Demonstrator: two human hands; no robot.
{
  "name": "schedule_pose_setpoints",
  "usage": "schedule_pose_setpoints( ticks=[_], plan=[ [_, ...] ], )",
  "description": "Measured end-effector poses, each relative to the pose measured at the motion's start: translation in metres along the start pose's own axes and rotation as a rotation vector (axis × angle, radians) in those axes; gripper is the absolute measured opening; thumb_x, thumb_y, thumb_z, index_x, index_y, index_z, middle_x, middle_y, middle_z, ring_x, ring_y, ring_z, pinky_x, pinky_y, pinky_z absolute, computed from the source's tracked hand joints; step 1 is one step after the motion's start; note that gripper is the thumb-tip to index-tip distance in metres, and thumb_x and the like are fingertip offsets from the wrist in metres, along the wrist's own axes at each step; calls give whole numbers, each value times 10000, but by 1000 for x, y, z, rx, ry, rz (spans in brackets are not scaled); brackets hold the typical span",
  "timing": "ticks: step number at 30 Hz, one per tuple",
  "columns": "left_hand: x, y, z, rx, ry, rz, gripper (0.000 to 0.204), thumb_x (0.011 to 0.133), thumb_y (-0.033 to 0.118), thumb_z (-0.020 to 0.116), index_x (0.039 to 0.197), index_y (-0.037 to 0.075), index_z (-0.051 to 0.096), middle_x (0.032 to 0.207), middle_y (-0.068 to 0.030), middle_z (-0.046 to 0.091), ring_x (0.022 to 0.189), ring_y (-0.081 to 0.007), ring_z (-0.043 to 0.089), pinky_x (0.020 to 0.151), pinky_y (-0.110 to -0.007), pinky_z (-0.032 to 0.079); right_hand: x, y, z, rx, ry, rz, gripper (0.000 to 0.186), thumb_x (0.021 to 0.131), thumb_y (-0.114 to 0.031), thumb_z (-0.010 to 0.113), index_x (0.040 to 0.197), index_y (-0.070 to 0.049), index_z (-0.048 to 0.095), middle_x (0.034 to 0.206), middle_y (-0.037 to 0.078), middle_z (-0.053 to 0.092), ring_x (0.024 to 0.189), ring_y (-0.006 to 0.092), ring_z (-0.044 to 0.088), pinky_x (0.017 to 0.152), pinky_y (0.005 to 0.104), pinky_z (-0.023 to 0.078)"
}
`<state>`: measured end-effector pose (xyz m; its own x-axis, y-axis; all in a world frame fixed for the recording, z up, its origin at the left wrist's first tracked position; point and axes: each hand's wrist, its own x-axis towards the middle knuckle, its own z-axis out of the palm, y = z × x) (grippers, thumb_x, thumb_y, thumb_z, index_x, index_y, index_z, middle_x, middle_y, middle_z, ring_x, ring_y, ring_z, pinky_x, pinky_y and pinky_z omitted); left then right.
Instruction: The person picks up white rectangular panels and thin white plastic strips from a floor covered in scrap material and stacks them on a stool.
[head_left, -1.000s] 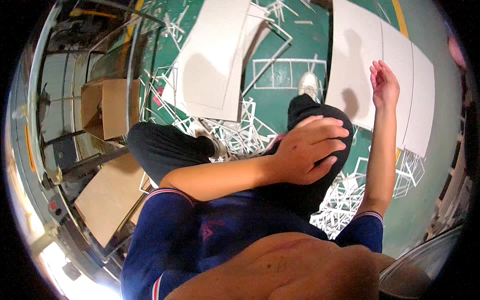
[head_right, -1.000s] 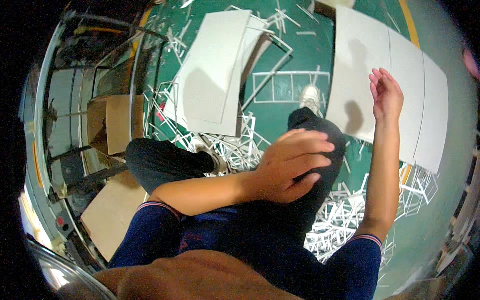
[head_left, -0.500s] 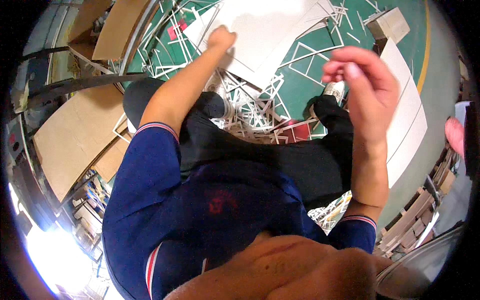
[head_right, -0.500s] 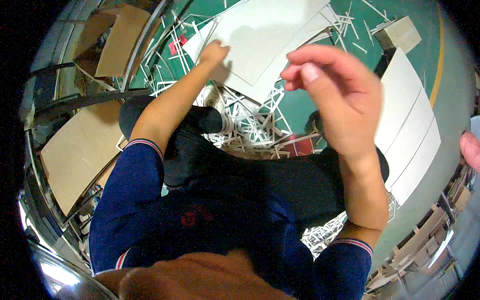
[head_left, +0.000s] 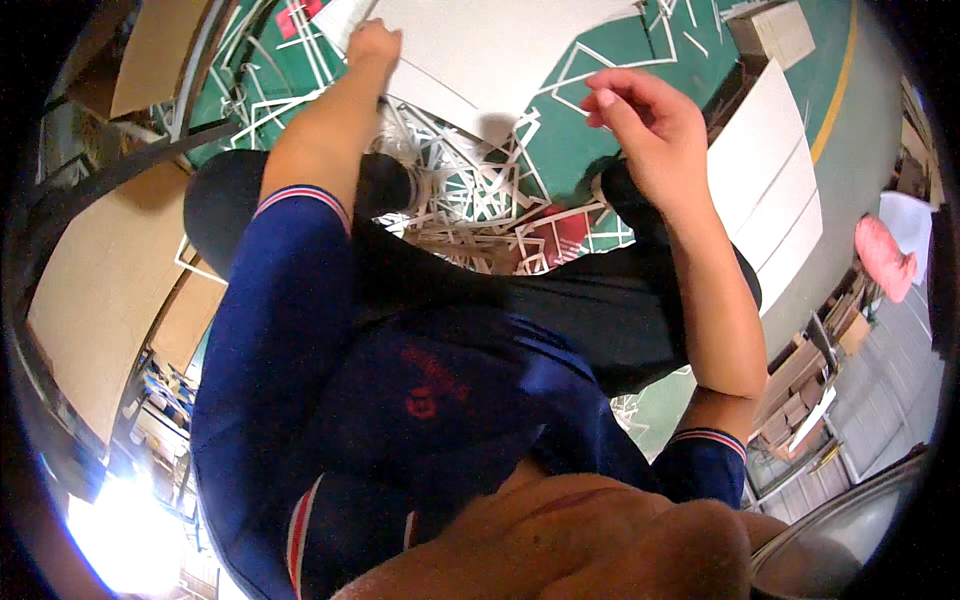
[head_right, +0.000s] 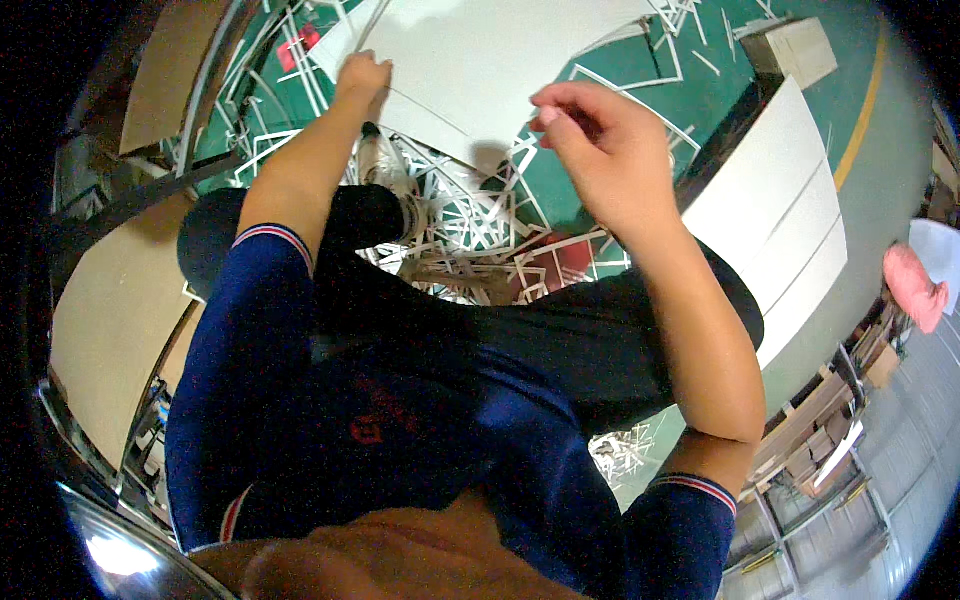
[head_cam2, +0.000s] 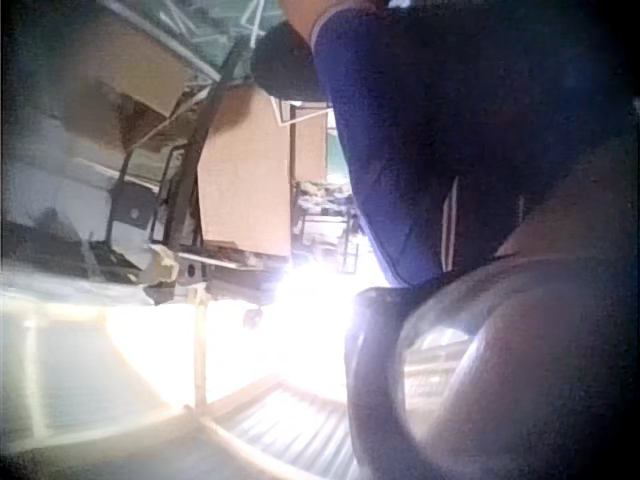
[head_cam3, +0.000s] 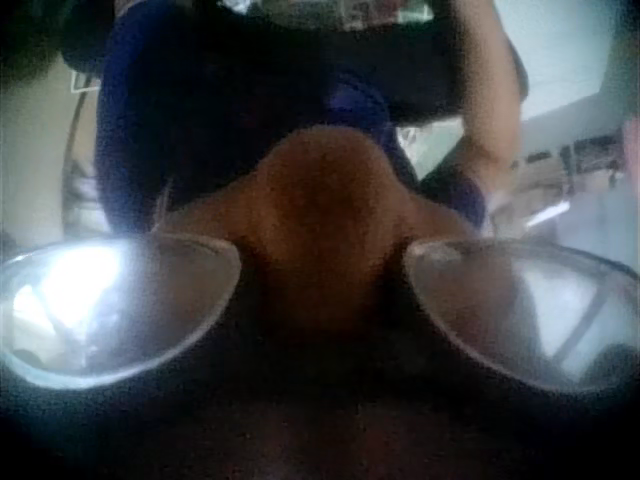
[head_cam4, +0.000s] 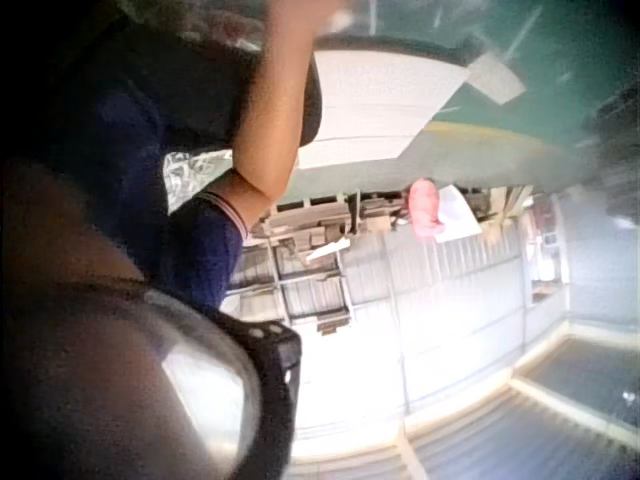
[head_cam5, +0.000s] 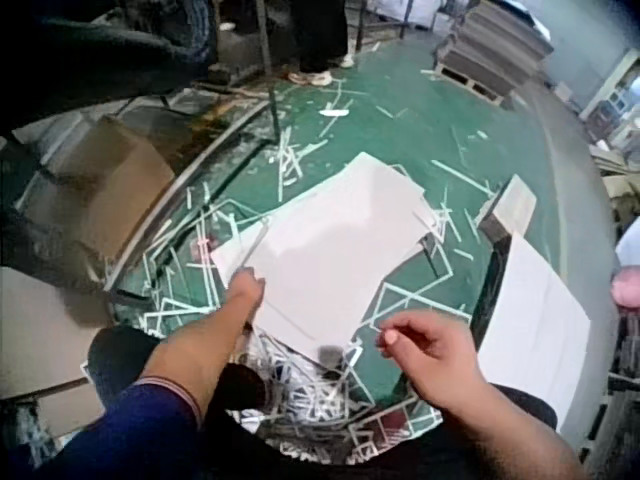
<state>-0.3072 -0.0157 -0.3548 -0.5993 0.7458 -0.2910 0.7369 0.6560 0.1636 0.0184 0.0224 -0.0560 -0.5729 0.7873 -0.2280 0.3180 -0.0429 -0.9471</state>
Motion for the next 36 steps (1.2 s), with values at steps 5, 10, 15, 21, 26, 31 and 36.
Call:
schedule_pose_setpoints(
  ticks=[5,10,15,21,26,31,36],
  plan=[
    [-7,23,-30,136,-103,-132,557,723,449,644,1114,65,545,1172,-153,539,1077,-295,524,896,-388,433,0,-2,-7,-88,-20,-75,143,825,-70,571,934,13,613,773,71,638,706,99,603,647,218,476],
    [8,19,-15,62,-190,-278,591,691,468,677,1095,54,557,1084,-135,595,1001,-272,579,838,-380,468,7,9,-15,-118,10,-107,146,808,-99,588,912,-2,624,737,71,635,663,100,593,610,225,466],
    [25,2,-7,-123,-406,-432,646,658,484,705,1079,19,552,1034,-113,621,953,-233,606,794,-361,490,5,7,-12,-190,-13,-110,173,785,-157,612,895,-25,634,702,80,626,598,125,572,570,249,454],
    [23,-2,-17,9,-340,-305,407,694,489,653,732,85,679,795,-57,673,719,-213,647,676,-316,503,-5,9,-15,-298,-53,-111,189,800,-176,596,906,-23,628,701,103,621,601,161,582,577,264,462],
    [3,9,-31,-51,-285,-452,512,686,513,653,982,95,659,1022,-97,625,955,-252,603,798,-359,489,-5,11,-22,-353,-37,-115,196,798,-187,599,909,-29,629,697,101,620,611,159,585,585,265,464],
    [13,4,-7,114,-176,-230,580,665,600,620,903,73,666,950,-106,640,883,-245,618,741,-371,492,4,9,-22,-358,-56,-160,200,793,-191,600,911,-33,633,712,105,621,613,177,586,591,272,466],
    [7,4,1,202,-252,-171,625,623,666,608,780,66,686,834,-118,659,801,-254,636,677,-377,496,11,5,-17,-340,-91,-156,209,795,-200,593,908,-29,632,740,119,629,630,195,596,604,283,471]
  ],
)
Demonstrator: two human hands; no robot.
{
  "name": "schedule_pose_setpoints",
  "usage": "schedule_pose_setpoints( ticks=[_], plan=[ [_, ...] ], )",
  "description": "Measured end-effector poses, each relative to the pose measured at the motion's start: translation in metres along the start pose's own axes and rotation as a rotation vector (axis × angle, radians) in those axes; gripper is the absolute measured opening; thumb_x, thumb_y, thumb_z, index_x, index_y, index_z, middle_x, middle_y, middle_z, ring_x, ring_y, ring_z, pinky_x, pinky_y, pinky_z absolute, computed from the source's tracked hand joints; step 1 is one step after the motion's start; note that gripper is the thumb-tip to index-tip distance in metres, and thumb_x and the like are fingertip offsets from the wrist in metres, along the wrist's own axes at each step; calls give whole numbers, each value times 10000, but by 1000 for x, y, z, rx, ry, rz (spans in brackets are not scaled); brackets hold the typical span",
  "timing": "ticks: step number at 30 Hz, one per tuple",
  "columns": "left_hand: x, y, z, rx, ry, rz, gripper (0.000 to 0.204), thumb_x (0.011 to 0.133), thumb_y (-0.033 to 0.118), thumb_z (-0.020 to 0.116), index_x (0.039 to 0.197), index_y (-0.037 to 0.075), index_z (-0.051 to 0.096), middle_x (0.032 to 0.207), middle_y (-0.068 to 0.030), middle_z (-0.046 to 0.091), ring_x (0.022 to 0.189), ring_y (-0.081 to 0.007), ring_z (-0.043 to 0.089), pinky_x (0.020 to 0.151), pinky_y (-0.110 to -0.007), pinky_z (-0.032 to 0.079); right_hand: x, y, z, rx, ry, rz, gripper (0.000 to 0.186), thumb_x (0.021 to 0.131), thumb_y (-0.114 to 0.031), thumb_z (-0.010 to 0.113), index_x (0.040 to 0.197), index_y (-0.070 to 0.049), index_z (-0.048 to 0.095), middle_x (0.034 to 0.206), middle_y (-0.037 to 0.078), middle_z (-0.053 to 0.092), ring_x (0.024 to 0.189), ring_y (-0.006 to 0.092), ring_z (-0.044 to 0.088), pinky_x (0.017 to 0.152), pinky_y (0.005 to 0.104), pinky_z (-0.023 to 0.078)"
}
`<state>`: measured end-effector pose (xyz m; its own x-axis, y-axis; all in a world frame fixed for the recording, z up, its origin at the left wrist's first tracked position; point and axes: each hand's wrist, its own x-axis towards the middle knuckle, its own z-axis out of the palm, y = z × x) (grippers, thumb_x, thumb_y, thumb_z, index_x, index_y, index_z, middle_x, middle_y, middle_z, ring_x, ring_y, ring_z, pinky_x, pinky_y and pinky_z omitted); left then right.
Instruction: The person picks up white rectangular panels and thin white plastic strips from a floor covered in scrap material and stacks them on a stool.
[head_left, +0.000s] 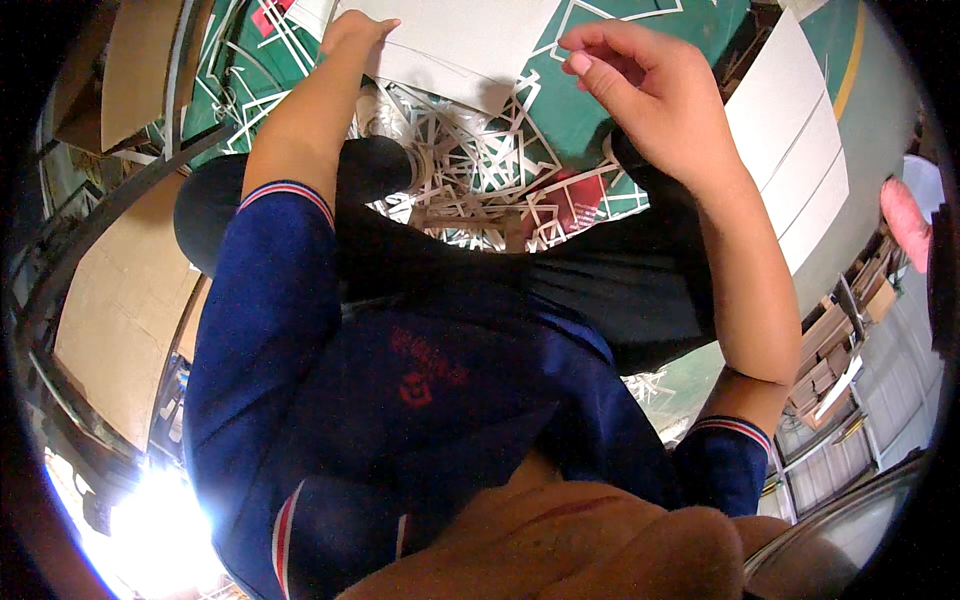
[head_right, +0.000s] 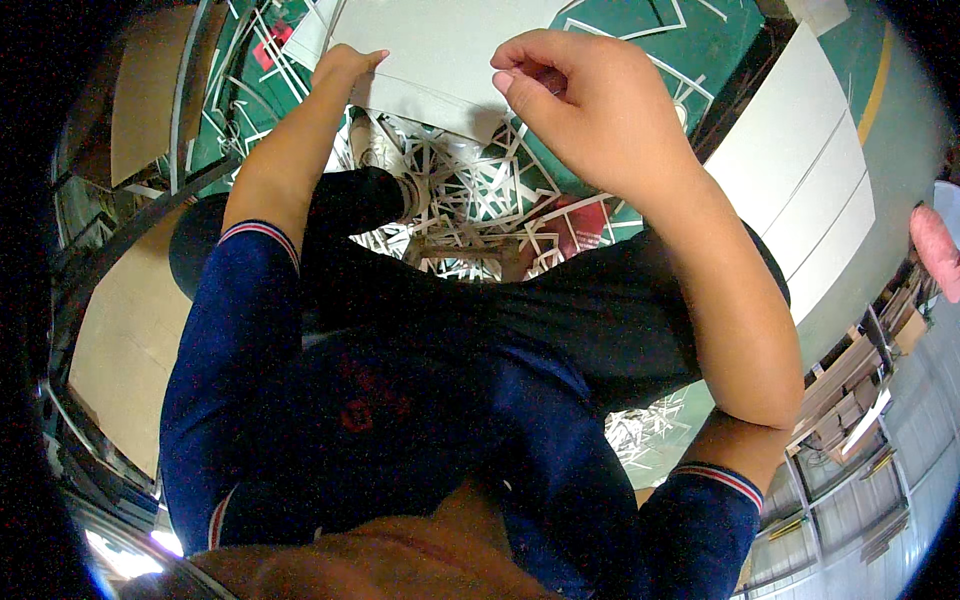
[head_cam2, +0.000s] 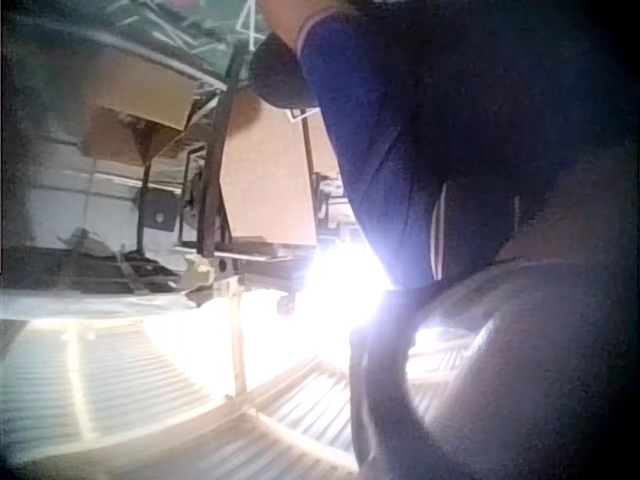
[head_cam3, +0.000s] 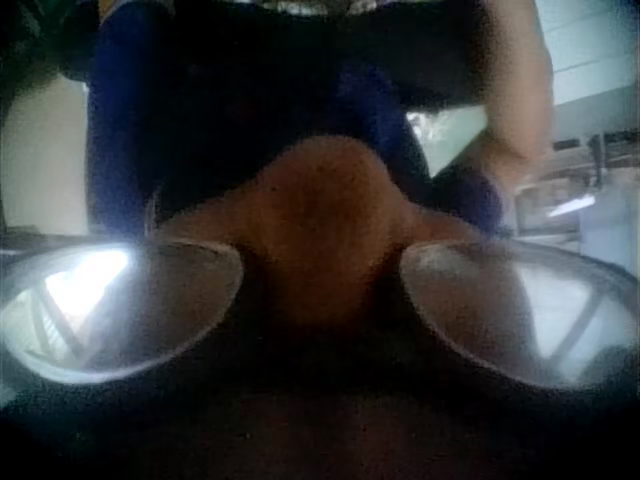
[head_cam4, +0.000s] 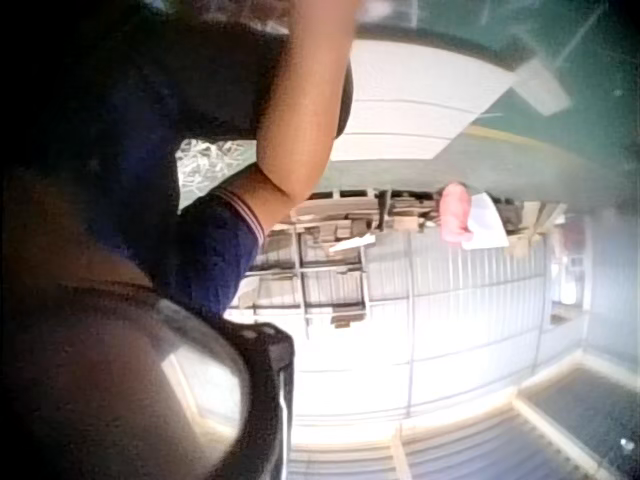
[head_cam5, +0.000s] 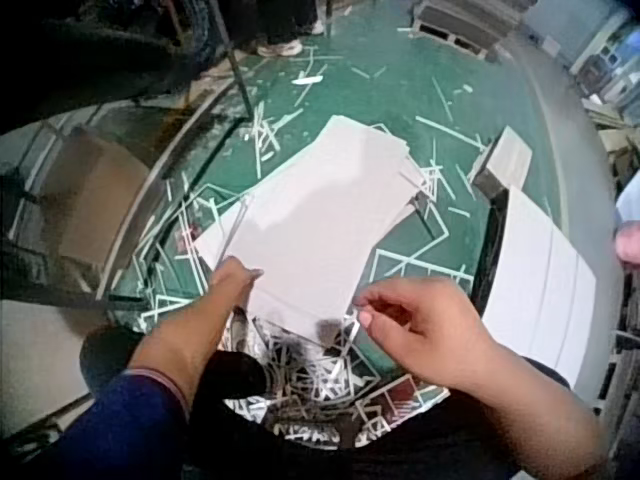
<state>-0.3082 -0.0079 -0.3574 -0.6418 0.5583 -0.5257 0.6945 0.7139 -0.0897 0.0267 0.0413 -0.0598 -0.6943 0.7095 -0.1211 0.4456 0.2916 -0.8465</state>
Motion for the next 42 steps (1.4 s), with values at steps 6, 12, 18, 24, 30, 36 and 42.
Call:
schedule_pose_setpoints(
  ticks=[6,12,18,24,30,36,42],
  plan=[
    [-18,7,-4,-121,-204,123,695,596,705,597,841,60,688,915,-185,637,884,-306,618,809,-395,457,3,0,2,10,-20,25,216,796,-200,592,913,-23,630,757,121,635,641,195,601,615,280,473],
    [-51,19,-4,-191,-133,74,605,622,648,630,741,58,691,811,-134,656,766,-294,637,710,-378,485,4,-1,4,-7,-21,4,213,795,-205,584,896,-23,631,728,122,627,626,204,595,601,289,467],
    [-48,0,18,-776,-300,-44,469,709,466,671,759,4,606,696,-124,613,605,-226,604,541,-319,485,5,-19,6,-82,-32,-98,211,790,-222,574,860,-33,632,697,119,615,609,218,588,577,309,457],
    [-74,35,-74,-1386,-832,59,173,744,149,643,844,57,535,745,-86,567,560,-168,521,616,-310,529,4,14,20,29,-93,22,255,802,-271,568,823,-29,646,683,96,628,641,173,613,568,311,467],
    [-137,76,-185,-1704,-856,487,137,708,162,648,793,84,574,772,-59,581,707,-195,543,752,-395,461,-1,16,43,879,-92,580,718,809,-595,482,1268,-53,374,1260,123,449,977,197,552,754,298,439],
    [-223,125,-207,-1685,-800,890,198,777,165,590,869,-9,563,765,-84,582,572,-172,518,688,-368,491,10,5,-14,1356,553,144,304,870,-267,515,1081,-50,489,1045,84,537,941,233,525,795,369,442],
    [-293,169,-234,-1620,-760,984,226,783,177,591,931,8,566,889,-85,603,777,-185,583,735,-383,503,-37,-9,-61,1462,865,-44,198,813,-68,524,1004,-14,521,960,107,560,847,232,547,761,388,461]
  ],
)
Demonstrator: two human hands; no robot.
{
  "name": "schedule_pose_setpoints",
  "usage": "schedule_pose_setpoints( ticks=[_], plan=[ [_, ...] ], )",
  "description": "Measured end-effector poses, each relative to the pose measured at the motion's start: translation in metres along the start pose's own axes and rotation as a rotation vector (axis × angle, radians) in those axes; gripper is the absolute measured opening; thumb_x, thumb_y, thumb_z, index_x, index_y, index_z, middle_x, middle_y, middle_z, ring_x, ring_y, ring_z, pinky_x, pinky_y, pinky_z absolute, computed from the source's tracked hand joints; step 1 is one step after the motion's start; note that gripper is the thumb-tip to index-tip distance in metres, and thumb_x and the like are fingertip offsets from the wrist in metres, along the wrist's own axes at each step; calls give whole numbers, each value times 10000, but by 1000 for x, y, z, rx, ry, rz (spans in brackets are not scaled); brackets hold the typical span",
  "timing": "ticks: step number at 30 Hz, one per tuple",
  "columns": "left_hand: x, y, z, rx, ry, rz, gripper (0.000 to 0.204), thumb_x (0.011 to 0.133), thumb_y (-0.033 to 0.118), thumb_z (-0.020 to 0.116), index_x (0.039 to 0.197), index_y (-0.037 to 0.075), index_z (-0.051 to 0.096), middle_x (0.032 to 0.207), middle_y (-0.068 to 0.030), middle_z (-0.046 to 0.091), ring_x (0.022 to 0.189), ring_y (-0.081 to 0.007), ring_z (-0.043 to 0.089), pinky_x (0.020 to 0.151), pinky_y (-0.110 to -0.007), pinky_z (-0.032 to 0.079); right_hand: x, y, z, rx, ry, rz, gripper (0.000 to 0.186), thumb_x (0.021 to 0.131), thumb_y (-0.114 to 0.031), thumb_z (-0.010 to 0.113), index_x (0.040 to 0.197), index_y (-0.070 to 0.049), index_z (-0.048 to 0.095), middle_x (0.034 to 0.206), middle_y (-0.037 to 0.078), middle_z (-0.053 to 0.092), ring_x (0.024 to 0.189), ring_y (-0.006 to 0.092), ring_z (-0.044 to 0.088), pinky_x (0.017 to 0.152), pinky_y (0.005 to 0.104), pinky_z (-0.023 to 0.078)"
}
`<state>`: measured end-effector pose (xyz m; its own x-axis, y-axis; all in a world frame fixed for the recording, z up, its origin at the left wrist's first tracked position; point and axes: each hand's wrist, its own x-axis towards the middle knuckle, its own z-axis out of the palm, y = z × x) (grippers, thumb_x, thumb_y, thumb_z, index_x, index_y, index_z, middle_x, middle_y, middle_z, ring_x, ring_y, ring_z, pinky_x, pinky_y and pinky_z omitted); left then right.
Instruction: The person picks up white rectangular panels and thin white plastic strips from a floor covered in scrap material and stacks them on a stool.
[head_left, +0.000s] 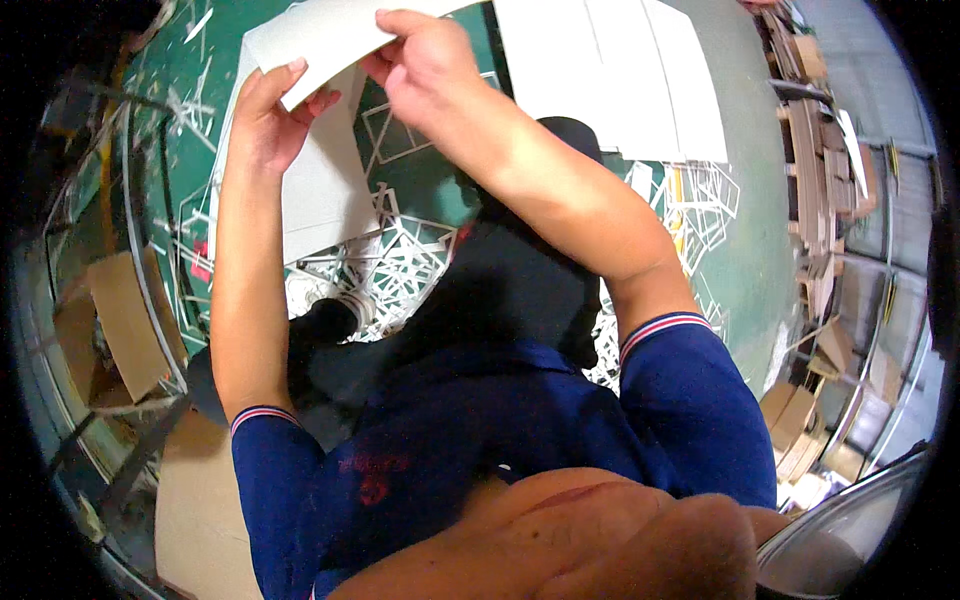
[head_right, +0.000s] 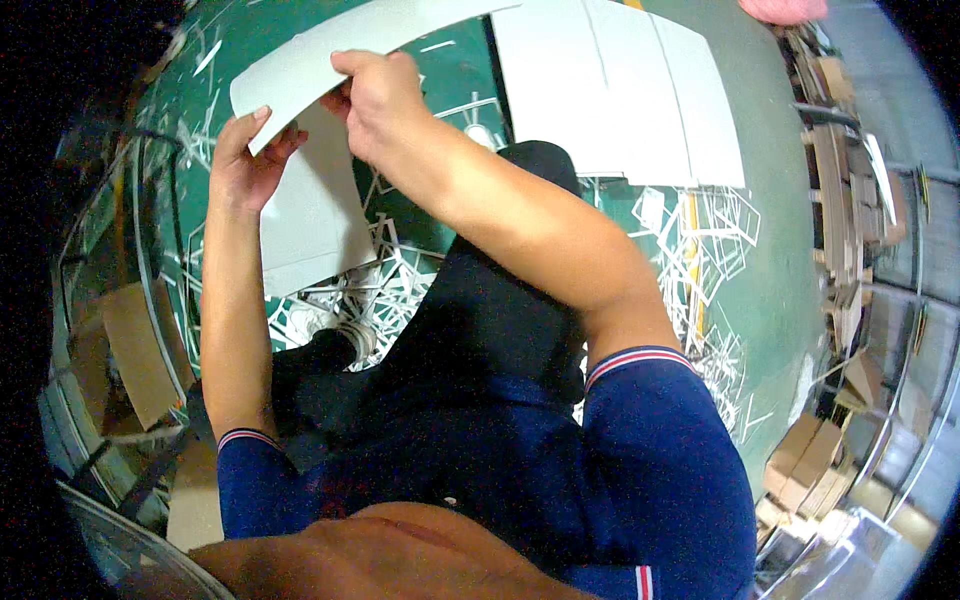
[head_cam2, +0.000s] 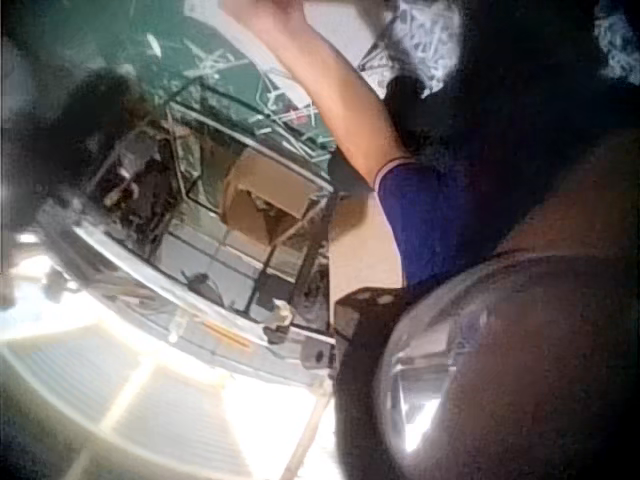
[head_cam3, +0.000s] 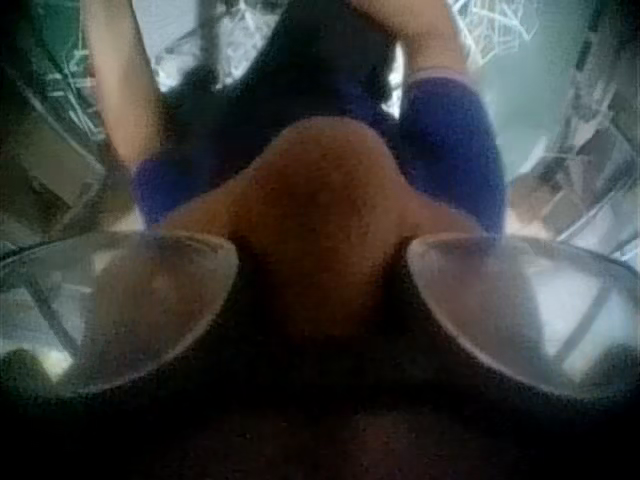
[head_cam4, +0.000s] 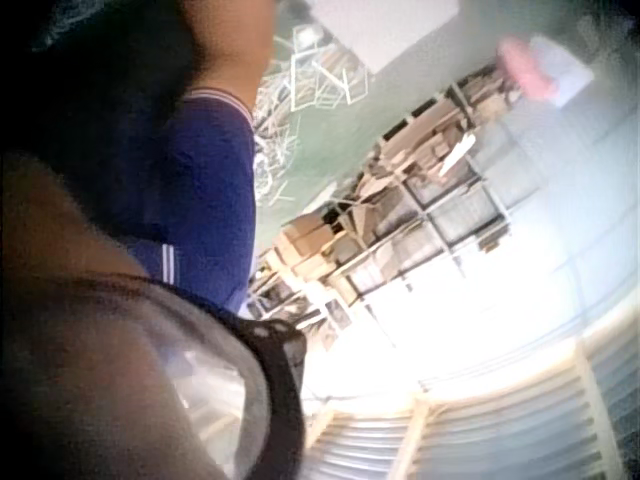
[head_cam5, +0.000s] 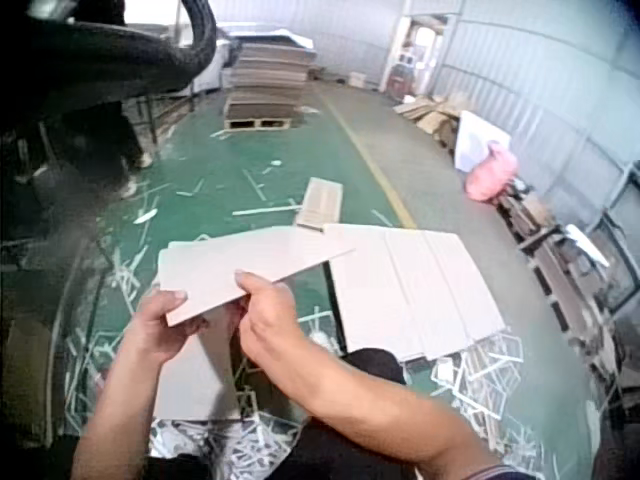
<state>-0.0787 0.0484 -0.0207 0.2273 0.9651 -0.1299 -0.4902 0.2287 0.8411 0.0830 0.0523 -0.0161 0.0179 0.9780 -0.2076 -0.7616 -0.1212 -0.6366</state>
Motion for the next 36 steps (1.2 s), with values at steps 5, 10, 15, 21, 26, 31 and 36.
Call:
schedule_pose_setpoints(
  ticks=[5,10,15,21,26,31,36],
  plan=[
    [27,-42,80,145,-115,-74,225,802,278,611,885,74,567,815,-56,605,755,-179,580,723,-330,470,8,-74,-62,103,60,-152,209,796,-27,517,1002,5,528,942,127,574,855,266,564,785,417,471],
    [-15,-107,132,1010,-200,211,408,827,284,576,1092,-21,520,980,-150,597,938,-265,576,855,-357,430,9,-135,-208,72,118,-134,262,850,-56,479,1090,50,470,1072,173,548,1007,276,536,944,400,407],
    [-73,-140,160,1164,-220,620,439,742,152,615,1128,-11,484,1131,-219,512,1063,-344,497,909,-393,393,-30,-149,-399,46,654,-142,291,909,-97,392,1147,62,445,1164,187,516,1092,300,500,998,419,359],
    [-68,-138,170,1087,-261,588,486,681,106,632,1133,0,489,1168,-209,499,1075,-359,488,922,-399,385,-151,-133,-620,256,1049,-207,278,889,-107,417,1119,32,487,1121,174,551,1042,305,540,915,489,412],
    [-60,-127,148,1177,-207,546,474,683,179,635,1099,-13,516,1153,-203,501,1057,-366,489,912,-398,386,-89,-77,-563,187,1463,-127,239,869,-109,429,1054,-11,543,1065,149,580,935,275,586,835,470,456],
    [-52,-127,154,1143,-236,508,471,733,206,583,1142,-13,504,1176,-216,505,1090,-344,490,947,-391,360,-57,-137,-590,175,1575,-237,200,843,-93,438,976,-24,570,1037,139,592,876,274,596,756,476,480],
    [-49,-128,153,1164,-220,494,494,780,297,564,1151,-24,496,1197,-216,492,1098,-343,484,952,-402,354,-3,-173,-582,155,1479,-263,327,832,-101,432,1140,3,471,1112,180,548,1027,349,537,884,440,430]
  ],
)
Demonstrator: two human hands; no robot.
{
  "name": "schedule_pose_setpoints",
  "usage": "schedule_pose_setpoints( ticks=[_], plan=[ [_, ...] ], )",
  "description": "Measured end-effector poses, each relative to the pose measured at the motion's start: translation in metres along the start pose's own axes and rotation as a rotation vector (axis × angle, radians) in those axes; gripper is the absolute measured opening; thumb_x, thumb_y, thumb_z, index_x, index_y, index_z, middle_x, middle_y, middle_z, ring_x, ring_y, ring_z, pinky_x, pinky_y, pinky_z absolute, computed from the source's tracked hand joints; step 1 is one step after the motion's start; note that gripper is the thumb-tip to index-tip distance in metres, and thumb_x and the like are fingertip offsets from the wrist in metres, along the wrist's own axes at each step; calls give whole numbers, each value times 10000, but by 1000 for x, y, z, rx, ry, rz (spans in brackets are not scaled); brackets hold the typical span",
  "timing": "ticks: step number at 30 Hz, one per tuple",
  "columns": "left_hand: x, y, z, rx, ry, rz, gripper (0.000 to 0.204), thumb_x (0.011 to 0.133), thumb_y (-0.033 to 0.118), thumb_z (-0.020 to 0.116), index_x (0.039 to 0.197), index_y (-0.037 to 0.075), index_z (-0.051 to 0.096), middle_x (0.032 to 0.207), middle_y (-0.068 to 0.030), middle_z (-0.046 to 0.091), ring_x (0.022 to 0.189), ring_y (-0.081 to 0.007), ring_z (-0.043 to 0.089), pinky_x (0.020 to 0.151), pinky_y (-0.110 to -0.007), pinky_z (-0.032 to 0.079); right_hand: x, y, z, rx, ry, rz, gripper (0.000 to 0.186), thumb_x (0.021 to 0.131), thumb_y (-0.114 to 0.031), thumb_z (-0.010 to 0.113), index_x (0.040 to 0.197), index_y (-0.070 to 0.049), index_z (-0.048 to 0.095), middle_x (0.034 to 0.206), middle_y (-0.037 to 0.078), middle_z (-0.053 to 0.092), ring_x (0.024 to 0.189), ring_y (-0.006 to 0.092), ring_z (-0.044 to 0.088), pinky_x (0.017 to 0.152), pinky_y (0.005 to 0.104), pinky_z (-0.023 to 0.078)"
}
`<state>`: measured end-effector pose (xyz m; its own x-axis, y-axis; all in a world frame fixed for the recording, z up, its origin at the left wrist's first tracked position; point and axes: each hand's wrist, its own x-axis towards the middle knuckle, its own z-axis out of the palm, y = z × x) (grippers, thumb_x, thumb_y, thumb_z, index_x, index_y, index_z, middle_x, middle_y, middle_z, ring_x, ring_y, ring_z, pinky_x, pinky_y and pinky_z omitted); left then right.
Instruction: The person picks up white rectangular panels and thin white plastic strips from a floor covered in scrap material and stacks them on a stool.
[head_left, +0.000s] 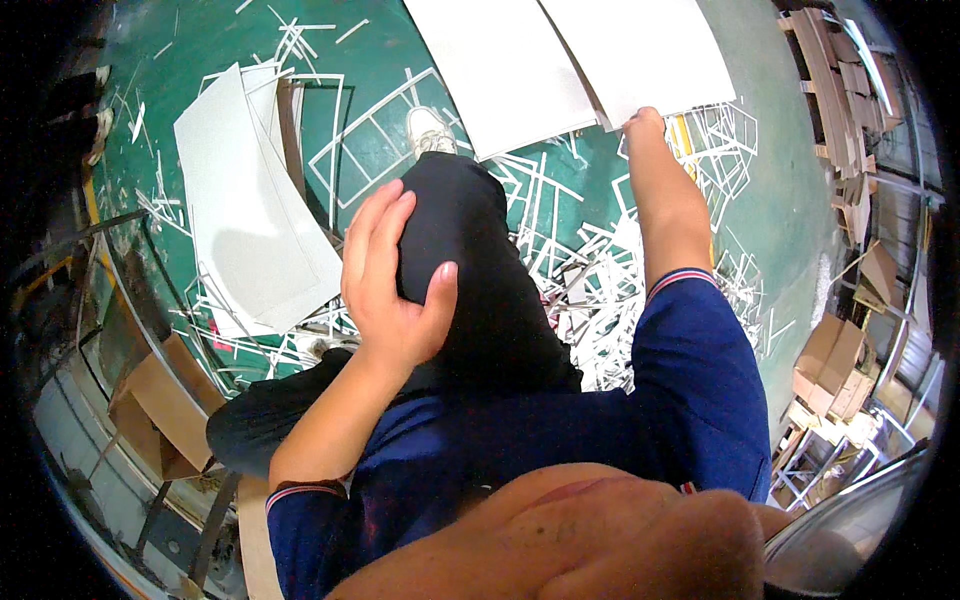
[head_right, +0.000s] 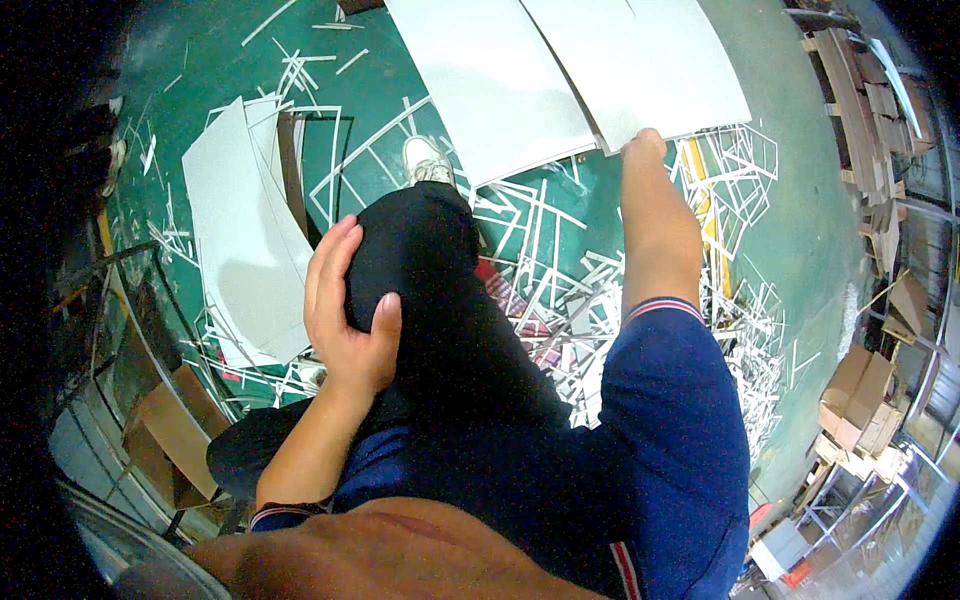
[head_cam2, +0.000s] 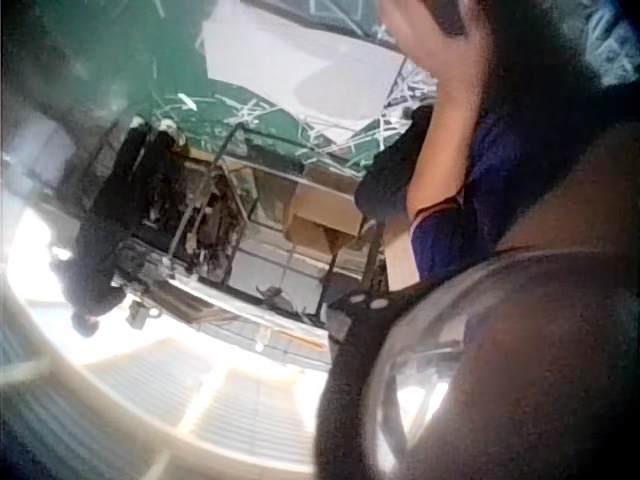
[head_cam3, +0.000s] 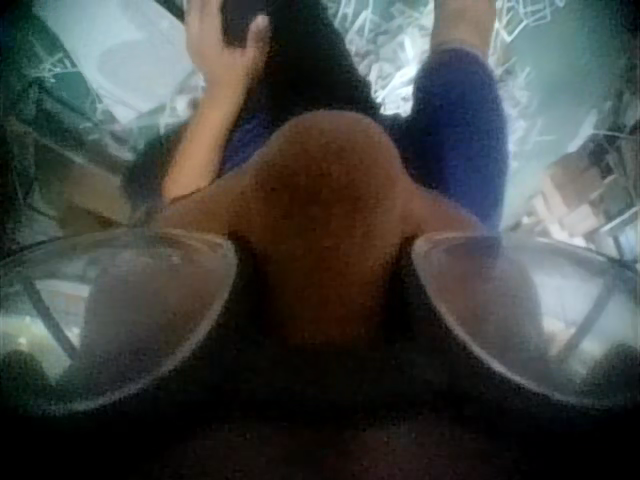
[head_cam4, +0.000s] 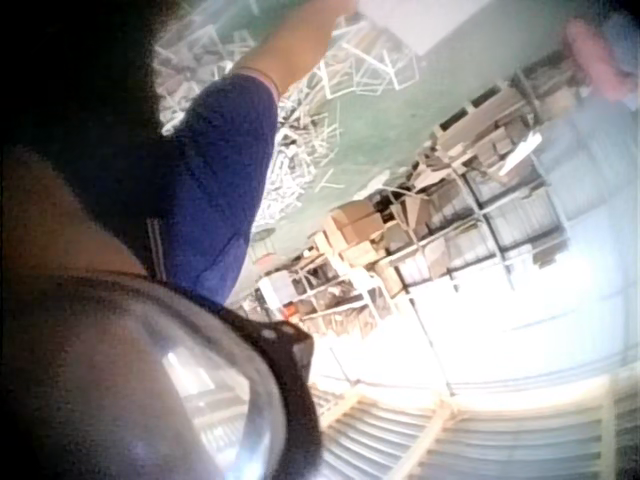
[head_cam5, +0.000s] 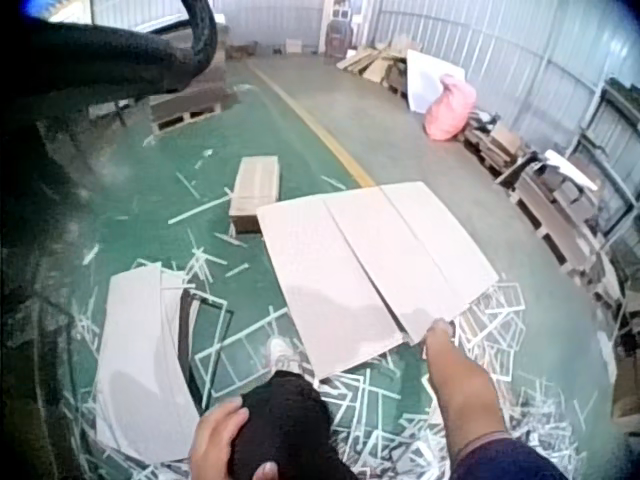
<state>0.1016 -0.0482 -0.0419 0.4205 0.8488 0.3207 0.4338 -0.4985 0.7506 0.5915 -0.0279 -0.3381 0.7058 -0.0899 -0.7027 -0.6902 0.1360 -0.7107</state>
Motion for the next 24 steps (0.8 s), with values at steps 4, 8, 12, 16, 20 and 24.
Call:
schedule_pose_setpoints(
  ticks=[4,8,12,16,20,24],
  plan=[
    [10,9,10,-92,-79,68,490,760,234,580,1156,-38,482,1192,-236,484,1095,-361,482,949,-408,355,74,-60,-11,-181,-113,-173,413,826,-184,445,1168,47,459,1202,205,499,1065,339,517,864,480,431],
    [1,-1,-6,-7,-49,35,515,723,204,606,1146,-61,479,1183,-256,476,1085,-373,482,944,-414,358,2,4,31,-964,-154,-353,399,788,-252,481,1033,51,568,1112,184,556,946,309,576,787,409,467],
    [14,1,7,-171,-57,124,514,696,194,637,1140,-23,494,1159,-224,490,1076,-375,479,927,-421,375,44,-53,23,-1408,-165,-824,470,730,-248,590,1056,86,532,998,210,589,874,289,600,795,368,464],
    [-2,-9,6,-169,-53,129,495,739,227,623,1161,9,484,1189,-209,482,1092,-371,472,927,-416,376,-143,5,46,-979,-524,-799,643,716,-249,637,1248,42,421,1113,232,542,960,268,569,847,352,435],
    [-11,-16,11,-106,81,159,462,766,213,601,1155,-6,483,1189,-225,487,1080,-373,489,936,-408,373,-153,20,70,-1109,-571,-1101,641,669,-326,673,1199,-16,490,1014,198,608,976,283,565,869,332,416],
    [-14,-21,1,-100,78,46,477,763,182,601,1172,-24,468,1208,-232,472,1098,-370,476,938,-395,369,-63,25,53,-1092,-459,-791,322,724,-250,669,897,3,569,761,108,562,603,211,484,524,376,404]
  ],
)
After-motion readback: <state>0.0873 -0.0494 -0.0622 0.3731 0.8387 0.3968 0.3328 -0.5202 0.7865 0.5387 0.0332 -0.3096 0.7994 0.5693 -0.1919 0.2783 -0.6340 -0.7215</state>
